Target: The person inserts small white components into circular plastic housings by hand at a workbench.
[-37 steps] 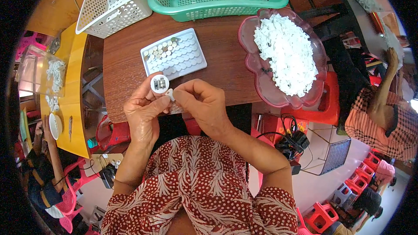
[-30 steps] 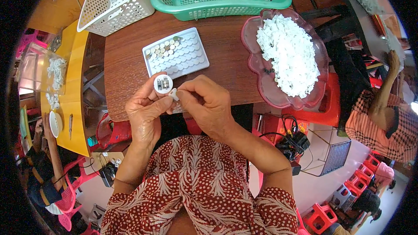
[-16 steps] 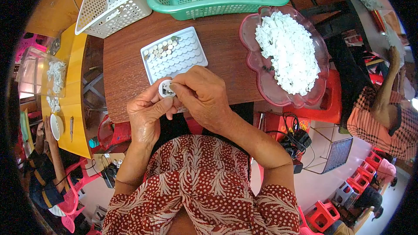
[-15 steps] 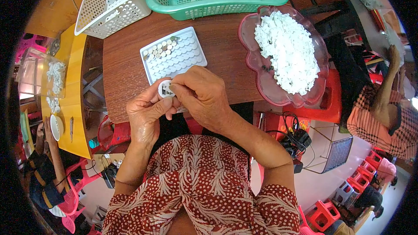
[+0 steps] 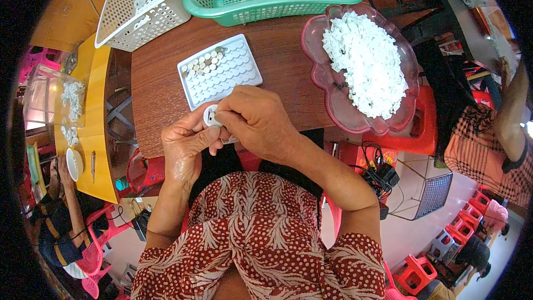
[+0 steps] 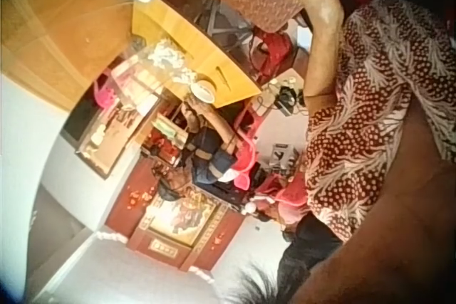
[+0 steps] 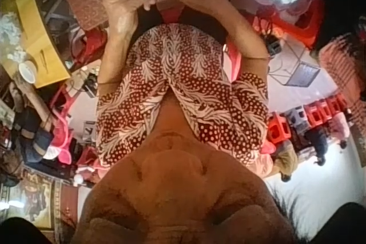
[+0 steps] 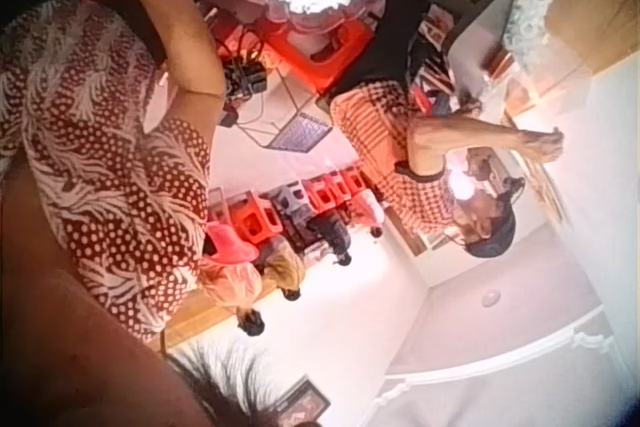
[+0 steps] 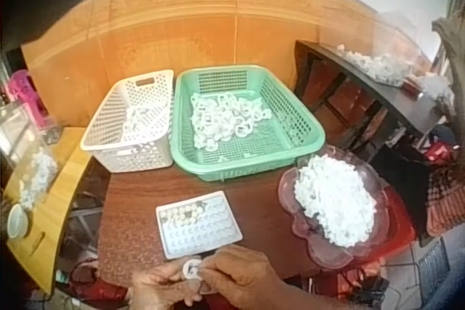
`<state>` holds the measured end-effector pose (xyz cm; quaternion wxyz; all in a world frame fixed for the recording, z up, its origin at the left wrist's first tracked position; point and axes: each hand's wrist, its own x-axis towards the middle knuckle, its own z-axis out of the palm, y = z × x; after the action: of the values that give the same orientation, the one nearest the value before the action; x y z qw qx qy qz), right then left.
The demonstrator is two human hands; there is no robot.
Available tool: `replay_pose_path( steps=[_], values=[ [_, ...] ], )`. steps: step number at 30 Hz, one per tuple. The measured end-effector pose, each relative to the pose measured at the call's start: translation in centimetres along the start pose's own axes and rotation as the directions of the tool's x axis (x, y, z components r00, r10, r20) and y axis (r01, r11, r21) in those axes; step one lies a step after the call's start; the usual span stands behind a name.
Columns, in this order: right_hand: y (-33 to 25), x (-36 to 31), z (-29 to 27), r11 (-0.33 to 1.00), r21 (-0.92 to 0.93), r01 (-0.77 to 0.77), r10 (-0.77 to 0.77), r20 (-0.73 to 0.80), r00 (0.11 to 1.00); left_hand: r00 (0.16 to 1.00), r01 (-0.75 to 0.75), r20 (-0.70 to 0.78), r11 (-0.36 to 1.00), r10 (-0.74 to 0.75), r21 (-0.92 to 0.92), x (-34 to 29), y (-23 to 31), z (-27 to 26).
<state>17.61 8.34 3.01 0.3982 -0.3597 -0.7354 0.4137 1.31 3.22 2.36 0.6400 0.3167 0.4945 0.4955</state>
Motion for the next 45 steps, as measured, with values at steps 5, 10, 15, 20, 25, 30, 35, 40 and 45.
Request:
replay_pose_path(
  steps=[5, 10, 15, 20, 25, 30, 35, 40, 45],
  values=[
    [0.4, 0.0, 0.0, 1.000, -0.013, -0.015, 0.015, 0.026, 1.000, 1.000, 0.024, 0.004, 0.999, -0.024, 0.046, 0.0, 0.2, 0.0],
    [0.7, 0.1, 0.3, 0.978, -0.147, 0.146, -0.148, 0.003, 0.989, 1.000, 0.014, 0.020, 0.999, -0.014, 0.046, 0.0, 0.2, -0.2],
    [0.9, -0.1, 0.0, 0.986, -0.108, 0.126, -0.122, 0.043, 0.992, 0.998, 0.047, 0.027, 0.997, -0.048, 0.057, 0.0, 0.3, -0.3],
    [0.8, 0.0, -0.2, 0.959, -0.191, 0.209, -0.194, 0.095, 0.976, 0.996, 0.073, 0.042, 0.993, -0.077, 0.088, 0.1, 0.4, -0.5],
    [0.6, -0.2, -0.3, 0.952, -0.212, 0.220, -0.197, 0.125, 0.972, 0.993, 0.097, 0.055, 0.993, -0.101, 0.068, 0.2, 0.6, -0.5],
    [1.1, -0.6, 0.0, 0.931, -0.256, 0.260, -0.238, 0.112, 0.965, 0.992, 0.103, 0.067, 0.993, -0.107, 0.058, 0.2, 0.1, -0.8],
    [0.8, -1.0, 0.8, 0.874, -0.350, 0.337, -0.339, 0.057, 0.939, 0.993, 0.099, 0.055, 0.994, -0.102, 0.045, 0.1, 0.2, -0.6],
    [1.3, -1.3, 1.0, 0.897, -0.287, 0.335, -0.345, 0.017, 0.939, 0.994, 0.075, 0.070, 0.995, -0.080, 0.066, -0.1, 0.0, -0.6],
    [1.2, -1.3, 0.7, 0.971, -0.162, 0.177, -0.180, -0.005, 0.984, 0.994, 0.071, 0.081, 0.996, -0.075, 0.052, 0.1, 0.1, -0.4]
  ],
)
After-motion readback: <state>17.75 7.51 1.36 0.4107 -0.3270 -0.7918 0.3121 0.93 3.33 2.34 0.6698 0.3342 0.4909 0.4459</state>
